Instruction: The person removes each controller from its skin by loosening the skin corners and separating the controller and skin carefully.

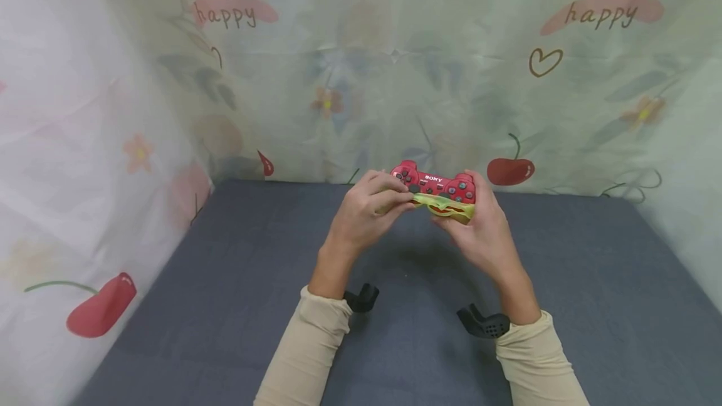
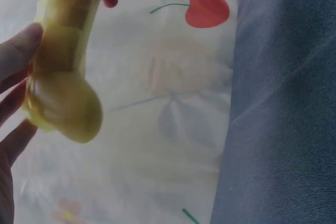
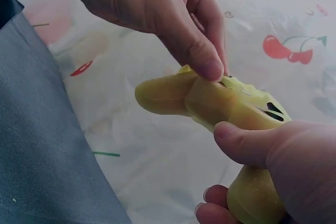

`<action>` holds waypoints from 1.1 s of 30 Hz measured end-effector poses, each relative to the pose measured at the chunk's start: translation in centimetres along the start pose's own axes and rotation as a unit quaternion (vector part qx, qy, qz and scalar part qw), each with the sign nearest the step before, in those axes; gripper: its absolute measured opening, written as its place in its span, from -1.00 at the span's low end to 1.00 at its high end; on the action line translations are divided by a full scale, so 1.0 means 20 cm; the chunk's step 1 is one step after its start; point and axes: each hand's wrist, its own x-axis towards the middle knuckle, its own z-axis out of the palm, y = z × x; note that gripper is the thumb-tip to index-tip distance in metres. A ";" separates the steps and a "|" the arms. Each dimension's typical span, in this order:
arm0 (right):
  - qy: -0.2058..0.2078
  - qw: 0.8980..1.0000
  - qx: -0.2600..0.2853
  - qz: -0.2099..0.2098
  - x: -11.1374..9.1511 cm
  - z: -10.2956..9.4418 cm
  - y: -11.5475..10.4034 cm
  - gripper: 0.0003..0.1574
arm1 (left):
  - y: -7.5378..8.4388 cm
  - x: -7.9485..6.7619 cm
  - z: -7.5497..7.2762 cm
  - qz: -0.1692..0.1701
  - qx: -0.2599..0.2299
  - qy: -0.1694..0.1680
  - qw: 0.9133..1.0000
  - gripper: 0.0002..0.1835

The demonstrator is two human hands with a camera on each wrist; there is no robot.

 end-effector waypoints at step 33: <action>-0.065 0.986 0.118 0.094 0.01 -0.19 0.08 0.10 | 0.01 -0.03 0.06 -0.206 -0.215 -0.061 0.953 -0.07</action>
